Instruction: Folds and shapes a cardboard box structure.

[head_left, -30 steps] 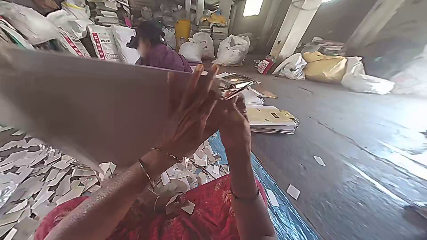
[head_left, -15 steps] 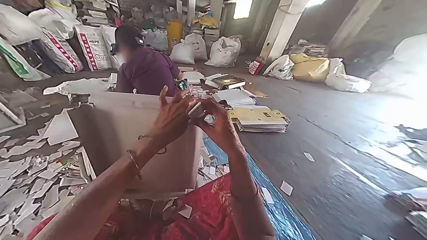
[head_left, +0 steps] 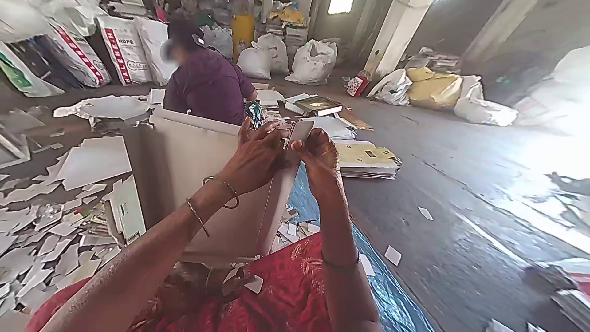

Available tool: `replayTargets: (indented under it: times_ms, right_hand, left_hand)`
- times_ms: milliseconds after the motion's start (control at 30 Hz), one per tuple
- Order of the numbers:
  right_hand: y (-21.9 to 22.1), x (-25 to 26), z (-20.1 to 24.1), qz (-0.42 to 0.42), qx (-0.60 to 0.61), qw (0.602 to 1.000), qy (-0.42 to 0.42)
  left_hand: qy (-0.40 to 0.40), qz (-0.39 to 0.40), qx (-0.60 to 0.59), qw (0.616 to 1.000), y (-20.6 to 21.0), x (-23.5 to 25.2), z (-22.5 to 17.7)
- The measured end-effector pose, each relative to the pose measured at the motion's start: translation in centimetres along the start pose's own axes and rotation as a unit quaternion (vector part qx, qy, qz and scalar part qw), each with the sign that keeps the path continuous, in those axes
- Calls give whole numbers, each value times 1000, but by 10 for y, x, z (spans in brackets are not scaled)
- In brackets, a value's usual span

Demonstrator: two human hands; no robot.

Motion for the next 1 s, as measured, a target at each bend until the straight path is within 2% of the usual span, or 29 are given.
replayTargets:
  times_ms: [133,200,367,467,567,667,733,833,933,967,1000]
  right_hand:
    - [-12,3,8,101,-188,977,-16]
    - [-11,3,8,119,-218,968,-12]
    - [-2,1,-3,66,-199,978,0]
    - [13,4,-5,-13,-232,970,-64]
    - [19,5,25,-40,-373,906,-198]
    - [34,9,65,65,-502,799,-325]
    - [37,13,73,150,-568,735,-340]
    - [26,20,84,245,-638,663,-307]
    - [20,22,97,290,-656,621,-317]
    - [19,21,100,289,-654,623,-316]
    - [16,20,101,276,-647,642,-307]
  left_hand:
    - [1,8,29,1000,2,0,4]
    - [0,-2,56,998,5,0,4]
    - [-13,-62,60,996,-2,0,11]
    - [-12,-48,86,995,-19,-1,12]
    - [10,-37,88,995,-26,-5,5]
    - [-3,-35,29,999,-25,-11,-3]
    - [-18,-31,-1,999,-28,-12,-10]
    - [-5,-8,20,1000,-12,-1,4]
    - [12,-11,-4,1000,0,2,7]
    - [19,-16,-5,1000,0,2,6]
    - [22,-20,-1,1000,-1,1,6]
Point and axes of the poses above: each hand's wrist, its own x-axis towards the middle knuckle, its own y-axis out of the palm, z = x × y, the point moved 1 cm from there along x, towards the middle knuckle, and after that the axes turned 2 degrees about y, right-handed, at the moved point
